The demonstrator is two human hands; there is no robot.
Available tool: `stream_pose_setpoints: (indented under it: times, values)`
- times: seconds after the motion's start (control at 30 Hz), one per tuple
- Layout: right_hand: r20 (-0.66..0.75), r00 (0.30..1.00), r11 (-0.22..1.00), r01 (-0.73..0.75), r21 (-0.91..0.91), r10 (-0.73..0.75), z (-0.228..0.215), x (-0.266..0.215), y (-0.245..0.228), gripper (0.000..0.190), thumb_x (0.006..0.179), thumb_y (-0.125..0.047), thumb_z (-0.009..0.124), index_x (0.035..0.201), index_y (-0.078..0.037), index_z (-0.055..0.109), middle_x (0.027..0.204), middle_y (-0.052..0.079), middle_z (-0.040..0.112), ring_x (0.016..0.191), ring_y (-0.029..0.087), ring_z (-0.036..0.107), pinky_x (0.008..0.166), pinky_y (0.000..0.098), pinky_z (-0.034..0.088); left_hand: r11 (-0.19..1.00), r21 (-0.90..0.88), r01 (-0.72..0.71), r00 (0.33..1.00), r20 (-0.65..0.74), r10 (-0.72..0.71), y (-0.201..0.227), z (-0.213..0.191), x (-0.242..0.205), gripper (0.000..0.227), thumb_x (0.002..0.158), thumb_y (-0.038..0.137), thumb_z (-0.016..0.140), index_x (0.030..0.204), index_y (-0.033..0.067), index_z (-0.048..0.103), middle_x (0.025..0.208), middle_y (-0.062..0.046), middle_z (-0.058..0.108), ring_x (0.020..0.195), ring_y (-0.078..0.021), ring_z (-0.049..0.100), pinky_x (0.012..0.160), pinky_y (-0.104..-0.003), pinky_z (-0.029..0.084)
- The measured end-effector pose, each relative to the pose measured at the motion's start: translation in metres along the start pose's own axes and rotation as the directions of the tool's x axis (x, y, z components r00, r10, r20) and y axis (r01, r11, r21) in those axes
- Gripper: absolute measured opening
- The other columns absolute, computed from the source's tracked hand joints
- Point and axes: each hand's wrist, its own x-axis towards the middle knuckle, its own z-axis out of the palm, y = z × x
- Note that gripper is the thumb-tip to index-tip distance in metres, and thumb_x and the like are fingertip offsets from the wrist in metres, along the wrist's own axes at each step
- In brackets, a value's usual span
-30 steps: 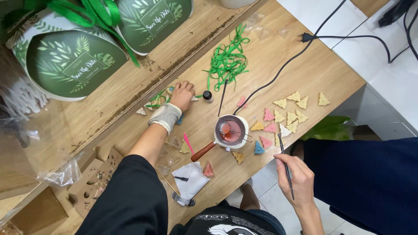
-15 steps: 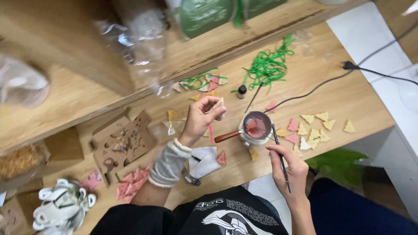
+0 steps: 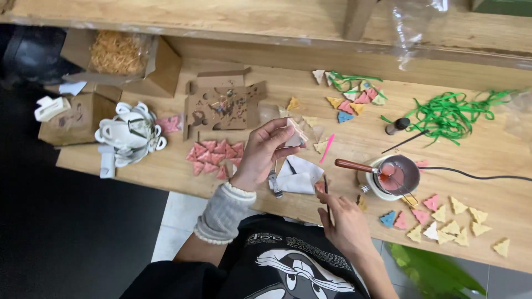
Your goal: Decorating small tree-shaped wax or clay ornaments with a brush and thin tool.
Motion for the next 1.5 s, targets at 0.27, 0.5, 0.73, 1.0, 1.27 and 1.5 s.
stream_pose_setpoints:
  times: [0.27, 0.5, 0.73, 1.0, 1.27, 1.5]
  values:
    - [0.231, 0.933, 0.869, -0.139, -0.475, 0.275, 0.106, -0.029, 0.096, 0.058, 0.075, -0.011, 0.069, 0.129, -0.002, 0.052, 0.109, 0.016, 0.066, 0.107, 0.033, 0.063, 0.088, 0.0480, 0.050, 0.999, -0.026, -0.042, 0.971, -0.235, 0.035, -0.029, -0.040, -0.068, 0.022, 0.100, 0.013, 0.066, 0.117, -0.0002, 0.062, 0.116, -0.014, 0.073, 0.103, -0.0252, 0.075, 0.085, -0.031, 0.063]
    - [0.163, 0.929, 0.856, -0.224, -0.467, 0.332, 0.102, 0.012, 0.086, 0.075, 0.071, -0.006, 0.070, 0.140, 0.002, 0.043, 0.118, 0.017, 0.063, 0.110, 0.035, 0.062, 0.087, 0.0466, 0.053, 0.972, -0.229, -0.043, 0.961, -0.275, -0.023, -0.040, -0.044, -0.081, 0.036, 0.105, 0.028, 0.055, 0.123, -0.0036, 0.061, 0.118, -0.021, 0.071, 0.105, -0.0332, 0.074, 0.084, -0.035, 0.064]
    - [0.070, 0.984, 0.943, -0.133, -0.306, 0.162, 0.113, 0.018, 0.054, 0.051, 0.076, -0.009, 0.071, 0.126, -0.008, 0.060, 0.121, 0.020, 0.063, 0.106, 0.038, 0.062, 0.085, 0.0507, 0.050, 0.940, -0.325, 0.100, 0.985, -0.103, -0.140, -0.034, -0.060, -0.050, 0.044, 0.108, 0.034, 0.050, 0.122, -0.0068, 0.059, 0.123, -0.025, 0.070, 0.113, -0.0395, 0.071, 0.088, -0.037, 0.063]
    - [-0.053, 0.968, 0.965, -0.249, -0.083, 0.245, 0.200, 0.044, 0.010, 0.031, 0.081, -0.027, 0.076, 0.104, -0.006, 0.070, 0.101, 0.013, 0.069, 0.099, 0.034, 0.064, 0.083, 0.0477, 0.051, 0.878, -0.374, 0.299, 0.950, 0.203, -0.237, 0.022, -0.117, -0.008, 0.043, 0.108, 0.028, 0.045, 0.137, -0.0035, 0.053, 0.138, -0.024, 0.061, 0.122, -0.0395, 0.065, 0.102, -0.042, 0.058]
    - [-0.173, 0.834, 0.812, -0.550, -0.194, 0.524, 0.268, 0.058, 0.004, 0.026, 0.080, -0.030, 0.078, 0.094, -0.009, 0.074, 0.097, 0.013, 0.070, 0.097, 0.033, 0.065, 0.082, 0.0470, 0.052, 0.841, -0.146, 0.521, 0.804, 0.415, -0.426, 0.054, -0.185, 0.009, 0.051, 0.107, 0.030, 0.045, 0.146, -0.0021, 0.048, 0.143, -0.025, 0.057, 0.124, -0.0350, 0.063, 0.104, -0.040, 0.054]
    - [-0.258, 0.650, 0.693, -0.610, 0.385, 0.715, 0.243, 0.025, -0.030, 0.017, 0.088, -0.016, 0.069, 0.102, -0.005, 0.071, 0.080, 0.011, 0.073, 0.070, 0.020, 0.066, 0.067, 0.0355, 0.054, 0.779, 0.007, 0.627, 0.663, 0.521, -0.538, 0.040, -0.214, 0.029, 0.052, 0.112, 0.035, 0.046, 0.149, -0.0020, 0.048, 0.139, -0.024, 0.056, 0.122, -0.0279, 0.062, 0.106, -0.038, 0.053]
